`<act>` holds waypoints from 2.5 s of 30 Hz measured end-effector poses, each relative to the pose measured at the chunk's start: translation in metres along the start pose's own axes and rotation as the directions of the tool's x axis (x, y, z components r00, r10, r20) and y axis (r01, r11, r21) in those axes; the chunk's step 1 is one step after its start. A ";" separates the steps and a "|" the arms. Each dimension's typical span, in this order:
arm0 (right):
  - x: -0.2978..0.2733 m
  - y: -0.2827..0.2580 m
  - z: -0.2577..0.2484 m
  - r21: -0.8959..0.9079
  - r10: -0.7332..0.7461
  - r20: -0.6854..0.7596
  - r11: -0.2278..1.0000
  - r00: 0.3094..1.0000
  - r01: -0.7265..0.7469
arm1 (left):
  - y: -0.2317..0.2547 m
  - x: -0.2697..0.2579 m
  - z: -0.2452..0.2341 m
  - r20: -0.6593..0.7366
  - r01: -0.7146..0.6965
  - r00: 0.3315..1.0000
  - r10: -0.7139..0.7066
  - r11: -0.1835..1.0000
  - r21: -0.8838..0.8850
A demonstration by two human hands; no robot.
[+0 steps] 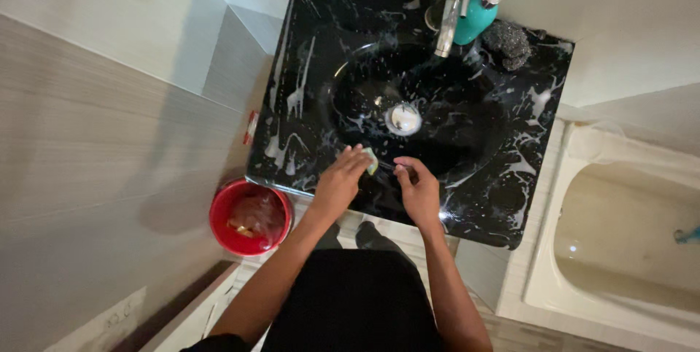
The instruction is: The person scrubs a black marble bathroom sink using a yellow sponge. They clean the basin, faucet, and surrounding countertop, moving a soap dispenser to reach the area underneath it.
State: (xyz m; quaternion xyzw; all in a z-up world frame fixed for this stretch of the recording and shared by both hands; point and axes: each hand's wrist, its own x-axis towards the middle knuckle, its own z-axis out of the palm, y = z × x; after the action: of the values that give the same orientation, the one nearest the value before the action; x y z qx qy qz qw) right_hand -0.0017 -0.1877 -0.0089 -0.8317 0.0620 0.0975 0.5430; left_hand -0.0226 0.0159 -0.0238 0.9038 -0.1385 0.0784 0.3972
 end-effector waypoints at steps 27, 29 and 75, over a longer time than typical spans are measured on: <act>-0.027 -0.036 0.080 0.094 0.000 -0.173 0.995 0.985 0.017 | -0.082 0.055 -0.081 -0.139 -0.116 0.985 0.107 0.992 -0.056; -0.023 -0.035 0.078 0.052 0.031 -0.177 0.998 0.984 -0.022 | -0.085 0.067 -0.078 -0.110 -0.118 0.987 0.117 0.993 -0.004; 0.010 -0.058 0.056 0.066 0.001 -0.135 0.998 0.991 0.008 | -0.066 0.080 -0.081 -0.144 0.014 0.990 0.000 0.995 0.094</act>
State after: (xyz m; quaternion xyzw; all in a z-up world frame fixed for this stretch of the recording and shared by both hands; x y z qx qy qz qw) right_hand 0.0149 -0.1128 0.0181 -0.8180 0.1005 0.0380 0.5651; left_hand 0.0716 0.1035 0.0044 0.9142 -0.1023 0.1484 0.3631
